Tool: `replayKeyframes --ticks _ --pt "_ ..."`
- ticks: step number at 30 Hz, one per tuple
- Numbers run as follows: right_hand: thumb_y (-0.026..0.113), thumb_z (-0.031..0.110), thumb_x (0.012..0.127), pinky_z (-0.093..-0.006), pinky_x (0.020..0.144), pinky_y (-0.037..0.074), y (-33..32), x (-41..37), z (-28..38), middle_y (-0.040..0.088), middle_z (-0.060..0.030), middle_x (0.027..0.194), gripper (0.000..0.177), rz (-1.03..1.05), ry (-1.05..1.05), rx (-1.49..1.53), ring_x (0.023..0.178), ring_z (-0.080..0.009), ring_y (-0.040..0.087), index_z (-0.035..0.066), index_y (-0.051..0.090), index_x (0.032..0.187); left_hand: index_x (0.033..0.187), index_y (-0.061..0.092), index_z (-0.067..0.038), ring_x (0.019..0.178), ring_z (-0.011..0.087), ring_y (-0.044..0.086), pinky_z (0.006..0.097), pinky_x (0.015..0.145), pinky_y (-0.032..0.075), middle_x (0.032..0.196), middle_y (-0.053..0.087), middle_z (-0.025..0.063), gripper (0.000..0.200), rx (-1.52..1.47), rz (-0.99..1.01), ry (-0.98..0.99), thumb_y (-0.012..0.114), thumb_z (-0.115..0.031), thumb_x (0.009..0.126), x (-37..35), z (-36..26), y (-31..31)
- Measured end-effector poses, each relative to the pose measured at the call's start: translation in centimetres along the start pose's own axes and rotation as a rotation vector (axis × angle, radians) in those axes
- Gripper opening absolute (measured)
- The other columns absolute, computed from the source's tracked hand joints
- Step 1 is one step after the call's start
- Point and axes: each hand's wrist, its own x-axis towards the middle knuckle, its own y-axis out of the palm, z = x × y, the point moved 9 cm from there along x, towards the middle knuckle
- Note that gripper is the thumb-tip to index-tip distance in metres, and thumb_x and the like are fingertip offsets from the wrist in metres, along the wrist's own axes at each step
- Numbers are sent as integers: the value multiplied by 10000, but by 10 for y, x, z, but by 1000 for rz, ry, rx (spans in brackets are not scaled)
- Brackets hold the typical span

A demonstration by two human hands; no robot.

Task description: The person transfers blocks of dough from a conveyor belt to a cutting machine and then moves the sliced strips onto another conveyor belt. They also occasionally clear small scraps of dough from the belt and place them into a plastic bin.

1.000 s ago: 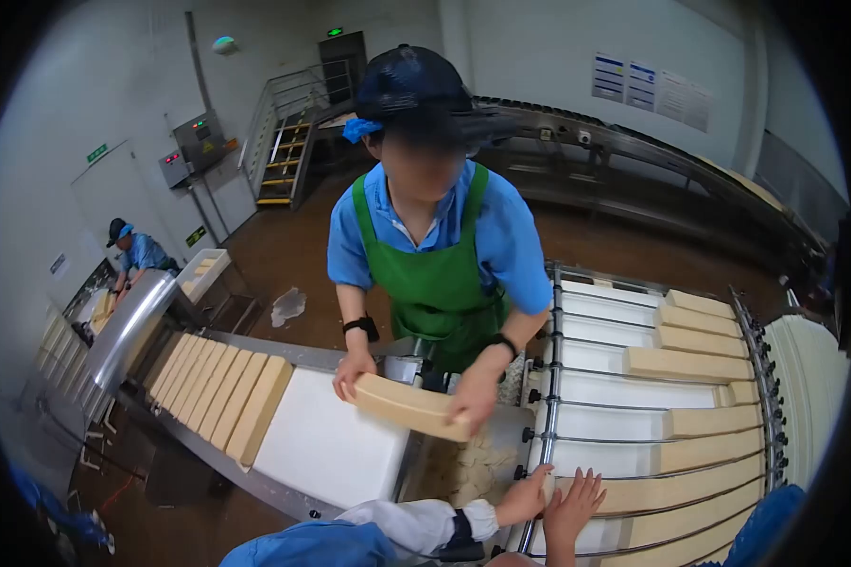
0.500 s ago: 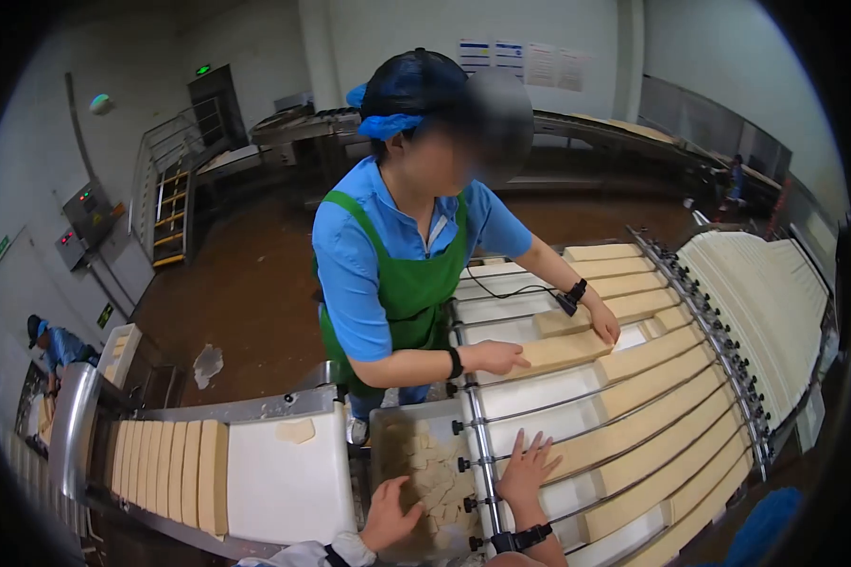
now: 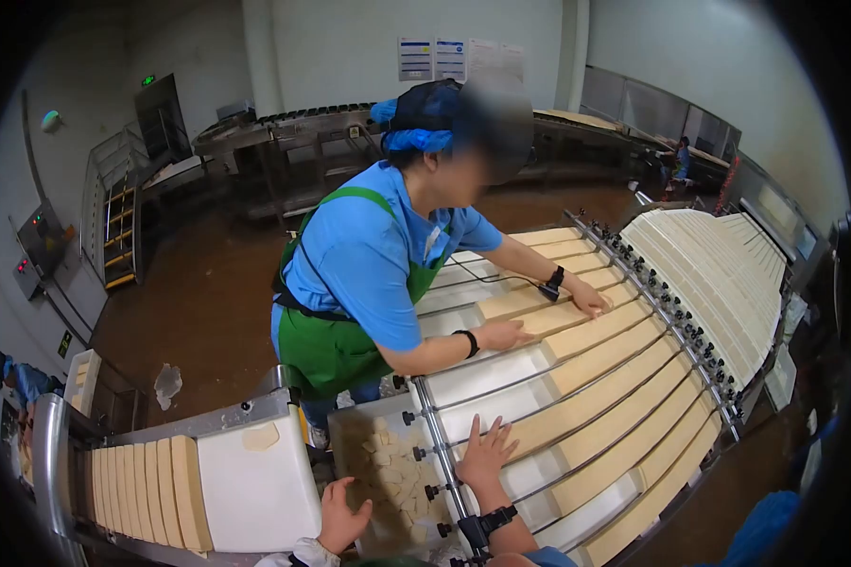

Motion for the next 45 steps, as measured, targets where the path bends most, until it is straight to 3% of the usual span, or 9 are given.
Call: replayKeyframes --ticks 8,11,14,19,23,30,35,43,45 --pt "711 183 647 -666 1076 57 -36 -9 26 158 -307 1491 971 85 -102 23 1380 -518 81 151 222 1486 1168 503 5 1045 379 514 434 917 426 1093 545 208 534 -49 -121 -110 708 -148 699 -29 58 -34" --pt "672 119 703 -631 1086 123 -53 -17 86 209 -301 1469 805 -195 -395 -50 1366 -499 152 81 323 1427 1155 545 -18 1013 356 542 425 890 444 1051 583 197 517 -53 -198 -143 693 -141 675 -56 100 -46" --pt "632 93 773 -539 1085 235 -66 -58 195 338 -283 1390 548 -108 -746 357 1304 -460 293 14 459 1287 1154 548 -47 910 321 570 404 811 485 983 579 180 495 -22 -255 -357 670 -119 680 -92 153 -70" --pt "651 133 805 -417 993 403 20 -117 338 527 -225 1229 374 281 -1029 669 1151 -394 496 12 563 1148 975 531 -38 791 334 559 428 686 450 830 567 189 366 -1 -453 -669 660 -99 638 -167 243 -121" --pt "648 135 802 -404 996 402 86 -166 463 535 -214 1217 401 617 -1128 608 1158 -369 492 4 551 1168 928 501 -29 762 320 545 428 637 425 808 551 184 356 -110 -483 -967 668 -103 623 -214 291 -176" --pt "592 234 860 -416 1124 240 172 -219 652 367 -226 1420 596 385 -1242 400 1350 -349 302 -59 391 1338 1297 360 -58 861 312 598 383 762 486 1104 558 204 752 -60 -541 -966 733 -168 653 -235 351 -244" --pt "533 328 903 -434 1157 139 220 -230 669 252 -233 1493 669 361 -1212 180 1414 -338 181 -68 310 1394 1382 286 -59 902 283 634 346 789 510 1177 579 208 891 -422 -386 -935 774 -213 652 -231 385 -235" --pt "655 336 734 -446 1013 305 201 -208 697 519 -199 1214 604 241 -1000 50 1195 -315 429 -51 506 1173 1411 278 -65 875 237 628 307 749 525 1039 632 175 941 -765 -125 -1081 813 -251 660 -220 390 -219" --pt "698 370 648 -444 934 355 211 -198 690 545 -196 1127 650 264 -965 -1 1123 -320 463 -45 524 1117 1396 297 -66 870 286 650 354 756 525 980 659 167 943 -575 -106 -1029 811 -317 647 -211 390 -227"
